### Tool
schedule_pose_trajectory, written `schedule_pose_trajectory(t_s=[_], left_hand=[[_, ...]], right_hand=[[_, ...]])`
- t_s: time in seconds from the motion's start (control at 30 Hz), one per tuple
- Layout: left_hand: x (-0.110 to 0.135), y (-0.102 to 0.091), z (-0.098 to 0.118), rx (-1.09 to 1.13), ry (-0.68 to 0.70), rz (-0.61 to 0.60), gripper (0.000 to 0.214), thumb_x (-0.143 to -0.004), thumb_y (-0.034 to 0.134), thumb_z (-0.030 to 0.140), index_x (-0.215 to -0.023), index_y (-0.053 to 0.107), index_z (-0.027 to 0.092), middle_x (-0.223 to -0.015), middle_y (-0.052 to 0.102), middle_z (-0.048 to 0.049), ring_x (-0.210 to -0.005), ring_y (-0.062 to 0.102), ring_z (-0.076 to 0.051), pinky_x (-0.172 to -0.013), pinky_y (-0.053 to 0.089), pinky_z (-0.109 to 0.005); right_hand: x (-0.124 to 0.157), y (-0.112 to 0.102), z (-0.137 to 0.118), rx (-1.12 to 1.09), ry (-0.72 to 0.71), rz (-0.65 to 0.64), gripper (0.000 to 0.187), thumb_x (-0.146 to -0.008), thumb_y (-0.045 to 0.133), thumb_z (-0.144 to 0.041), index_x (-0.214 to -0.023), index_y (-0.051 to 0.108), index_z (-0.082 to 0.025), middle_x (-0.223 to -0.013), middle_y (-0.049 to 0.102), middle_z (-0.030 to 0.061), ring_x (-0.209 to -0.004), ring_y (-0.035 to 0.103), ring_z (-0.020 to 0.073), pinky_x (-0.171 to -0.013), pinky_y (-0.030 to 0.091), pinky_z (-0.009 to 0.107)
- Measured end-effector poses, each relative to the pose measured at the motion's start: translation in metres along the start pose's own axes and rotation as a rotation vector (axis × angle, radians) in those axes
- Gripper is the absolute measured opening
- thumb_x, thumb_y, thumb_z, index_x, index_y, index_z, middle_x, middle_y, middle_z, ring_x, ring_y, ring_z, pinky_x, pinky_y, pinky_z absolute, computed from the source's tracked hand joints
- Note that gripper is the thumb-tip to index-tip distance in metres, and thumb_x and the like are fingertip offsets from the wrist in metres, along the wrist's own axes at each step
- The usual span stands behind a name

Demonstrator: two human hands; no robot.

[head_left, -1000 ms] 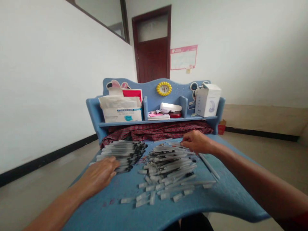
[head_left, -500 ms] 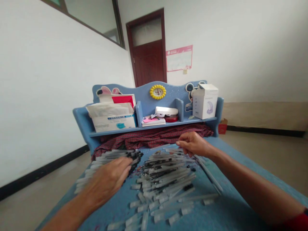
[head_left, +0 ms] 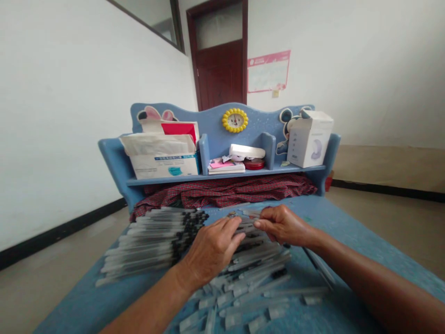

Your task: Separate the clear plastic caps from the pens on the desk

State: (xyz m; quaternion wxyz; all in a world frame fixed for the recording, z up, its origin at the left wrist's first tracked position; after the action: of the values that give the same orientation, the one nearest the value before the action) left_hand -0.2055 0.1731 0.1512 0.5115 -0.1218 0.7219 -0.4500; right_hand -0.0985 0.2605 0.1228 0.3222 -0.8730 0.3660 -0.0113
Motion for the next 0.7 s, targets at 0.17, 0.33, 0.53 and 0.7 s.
schedule_pose_trajectory(t_s=[0.17, 0.33, 0.53, 0.7], left_hand=[[0.001, 0.001, 0.002, 0.076, -0.003, -0.067, 0.011, -0.088, 0.045, 0.016, -0.083, 0.056, 0.016, -0.074, 0.058, -0.0031, -0.07, 0.057, -0.015, -0.063, 0.044, -0.024], [-0.001, -0.005, 0.004, 0.154, -0.006, -0.068, 0.019, -0.09, 0.042, 0.019, -0.081, 0.058, 0.015, -0.07, 0.058, -0.0025, -0.066, 0.056, -0.014, -0.06, 0.042, -0.023], [-0.003, -0.004, -0.001, 0.202, -0.03, -0.108, 0.022, -0.09, 0.041, 0.022, -0.082, 0.061, 0.017, -0.069, 0.061, -0.001, -0.065, 0.058, -0.012, -0.058, 0.042, -0.02], [-0.001, -0.005, -0.003, 0.163, -0.008, -0.073, 0.023, -0.091, 0.04, 0.022, -0.083, 0.06, 0.016, -0.07, 0.06, -0.0024, -0.066, 0.058, -0.014, -0.061, 0.043, -0.022]], right_hand=[[0.003, 0.001, 0.002, -0.037, 0.003, 0.001, 0.04, -0.082, 0.053, -0.048, -0.058, 0.048, -0.016, -0.044, 0.048, -0.0048, -0.034, 0.043, 0.0052, -0.033, 0.03, 0.014], [0.006, -0.002, -0.004, -0.11, -0.035, 0.053, 0.035, -0.076, 0.061, -0.046, -0.064, 0.053, -0.015, -0.047, 0.052, -0.004, -0.036, 0.046, 0.0056, -0.034, 0.032, 0.014], [0.006, -0.001, -0.005, -0.161, -0.058, 0.046, 0.039, -0.072, 0.063, -0.052, -0.063, 0.053, -0.016, -0.048, 0.052, -0.0041, -0.038, 0.048, 0.0069, -0.035, 0.036, 0.016], [0.006, 0.005, 0.003, -0.168, -0.007, 0.02, 0.043, -0.083, 0.048, -0.053, -0.06, 0.048, -0.017, -0.046, 0.054, -0.0031, -0.034, 0.048, 0.0069, -0.032, 0.032, 0.015]])
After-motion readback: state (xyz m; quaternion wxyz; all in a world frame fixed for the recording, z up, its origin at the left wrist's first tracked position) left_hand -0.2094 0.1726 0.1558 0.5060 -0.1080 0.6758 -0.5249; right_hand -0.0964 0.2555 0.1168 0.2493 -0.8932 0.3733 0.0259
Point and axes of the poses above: each hand's wrist, its own x-axis away from the middle knuckle, its own y-axis out of the palm, z = x × y, the point moved 8 cm from there along -x, towards the middle knuckle
